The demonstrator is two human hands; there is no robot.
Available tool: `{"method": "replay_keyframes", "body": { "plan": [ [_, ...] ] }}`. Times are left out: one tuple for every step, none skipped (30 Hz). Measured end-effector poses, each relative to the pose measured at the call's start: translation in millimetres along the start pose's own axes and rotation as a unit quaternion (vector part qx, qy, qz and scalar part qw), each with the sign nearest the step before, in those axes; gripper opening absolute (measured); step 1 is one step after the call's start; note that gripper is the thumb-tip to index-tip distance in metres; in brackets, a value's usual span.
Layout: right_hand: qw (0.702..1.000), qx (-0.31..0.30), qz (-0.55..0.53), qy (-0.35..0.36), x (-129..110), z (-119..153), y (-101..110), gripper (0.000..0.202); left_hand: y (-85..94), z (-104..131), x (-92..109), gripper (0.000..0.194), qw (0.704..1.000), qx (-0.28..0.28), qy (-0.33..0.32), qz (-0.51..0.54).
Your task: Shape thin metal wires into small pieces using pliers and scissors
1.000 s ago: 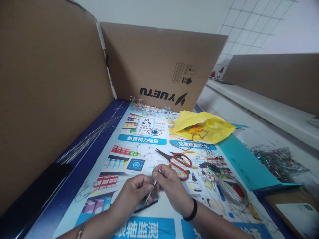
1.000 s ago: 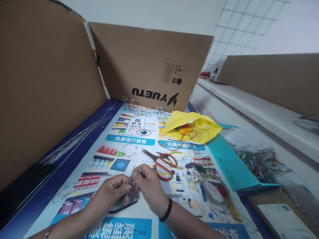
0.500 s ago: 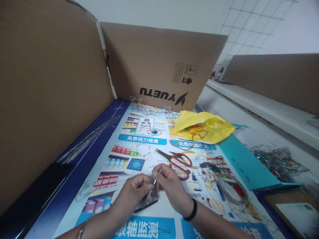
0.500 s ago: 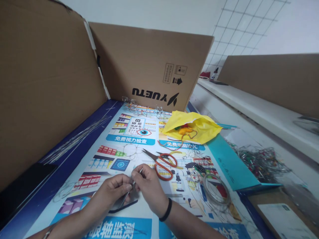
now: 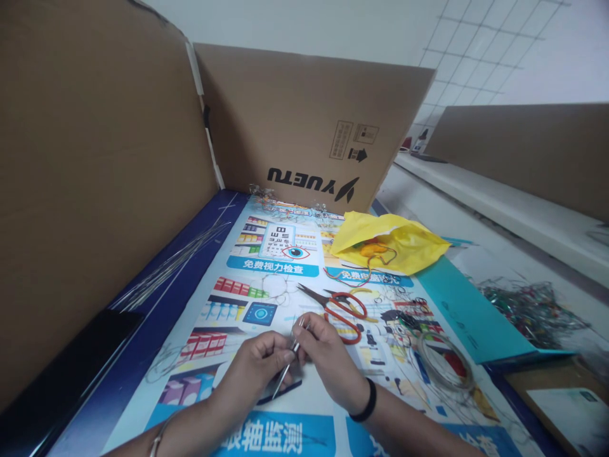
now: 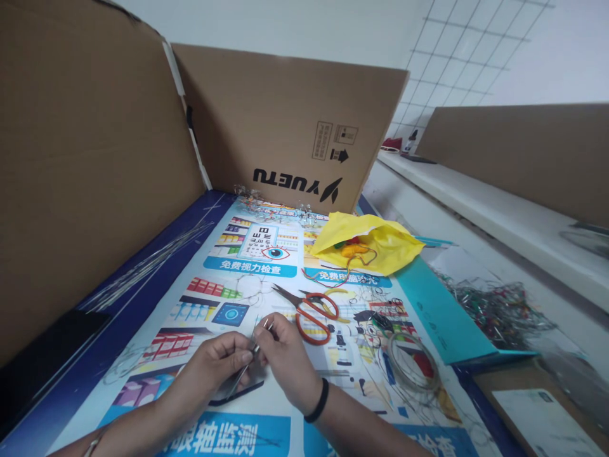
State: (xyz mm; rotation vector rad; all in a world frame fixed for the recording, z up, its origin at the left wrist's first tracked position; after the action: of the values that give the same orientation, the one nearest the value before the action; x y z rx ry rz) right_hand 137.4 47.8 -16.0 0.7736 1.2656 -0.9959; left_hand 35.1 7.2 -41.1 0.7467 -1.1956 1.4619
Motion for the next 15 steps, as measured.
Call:
{"method": "replay_keyframes", "body": {
  "plan": [
    [1.0, -0.001, -0.004, -0.001, -0.1, -0.1, -0.4, 0.028, 0.0, 0.2, 0.2, 0.025, 1.0, 0.001, 0.0, -0.001],
    [1.0, -0.001, -0.007, -0.002, -0.1, -0.2, -0.7, 0.028, -0.1, 0.4, 0.3, 0.025, 1.0, -0.001, -0.001, -0.001],
    [1.0, -0.002, -0.01, -0.003, -0.1, -0.3, -1.0, 0.027, -0.3, 0.4, 0.5, 0.025, 1.0, -0.003, -0.003, 0.001],
    [1.0, -0.003, -0.011, -0.003, 0.1, -0.4, -1.1, 0.027, -0.5, 0.5, 0.8, 0.025, 1.0, -0.004, -0.004, 0.004],
    [1.0, -0.002, -0.011, -0.003, 0.3, -0.6, -1.1, 0.028, -0.7, 0.6, 1.1, 0.025, 1.0, -0.004, -0.004, 0.005],
    [1.0, -0.002, -0.008, -0.003, 0.5, -0.6, -0.9, 0.028, -0.9, 0.7, 1.5, 0.025, 1.0, -0.003, -0.002, 0.006],
    [1.0, -0.001, -0.006, -0.003, 0.7, -0.7, -0.6, 0.029, -1.0, 1.0, 2.1, 0.025, 1.0, 0.0, 0.002, 0.005],
    [1.0, 0.0, -0.004, -0.002, 0.9, -0.7, -0.3, 0.029, -1.1, 1.4, 2.5, 0.025, 1.0, 0.004, 0.007, 0.003],
    [1.0, 0.0, -0.002, -0.001, 1.1, -0.7, -0.1, 0.029, -1.1, 1.8, 2.9, 0.026, 1.0, 0.009, 0.013, 0.001],
    [1.0, -0.002, -0.002, 0.001, 1.2, -0.6, -0.1, 0.03, -1.3, 2.3, 3.3, 0.026, 1.0, 0.012, 0.017, 0.0],
    [1.0, -0.004, -0.002, 0.003, 1.2, -0.5, -0.1, 0.03, -1.8, 2.6, 3.8, 0.026, 1.0, 0.013, 0.018, 0.002],
    [1.0, -0.006, -0.002, 0.005, 1.1, -0.4, -0.2, 0.03, -2.1, 2.7, 4.1, 0.025, 1.0, 0.013, 0.016, 0.006],
    [1.0, -0.007, -0.002, 0.007, 1.0, -0.3, -0.2, 0.03, -2.2, 2.7, 4.3, 0.024, 1.0, 0.014, 0.012, 0.011],
    [1.0, -0.007, -0.001, 0.008, 0.9, -0.2, -0.2, 0.03, -2.4, 2.5, 4.1, 0.023, 1.0, 0.011, 0.008, 0.016],
    [1.0, -0.006, -0.001, 0.009, 0.7, 0.0, -0.2, 0.03, -2.4, 2.2, 3.8, 0.023, 1.0, 0.01, 0.004, 0.018]
  ]
}}
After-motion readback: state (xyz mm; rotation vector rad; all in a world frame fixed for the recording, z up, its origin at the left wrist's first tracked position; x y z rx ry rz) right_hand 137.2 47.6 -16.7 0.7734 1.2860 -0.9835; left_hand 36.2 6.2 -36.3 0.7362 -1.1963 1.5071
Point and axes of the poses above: each hand's wrist, its own z-axis away from the middle knuckle, its own y-axis out of the back of the hand, x = y × z, the point moved 6 cm from there along -z, towards the middle knuckle
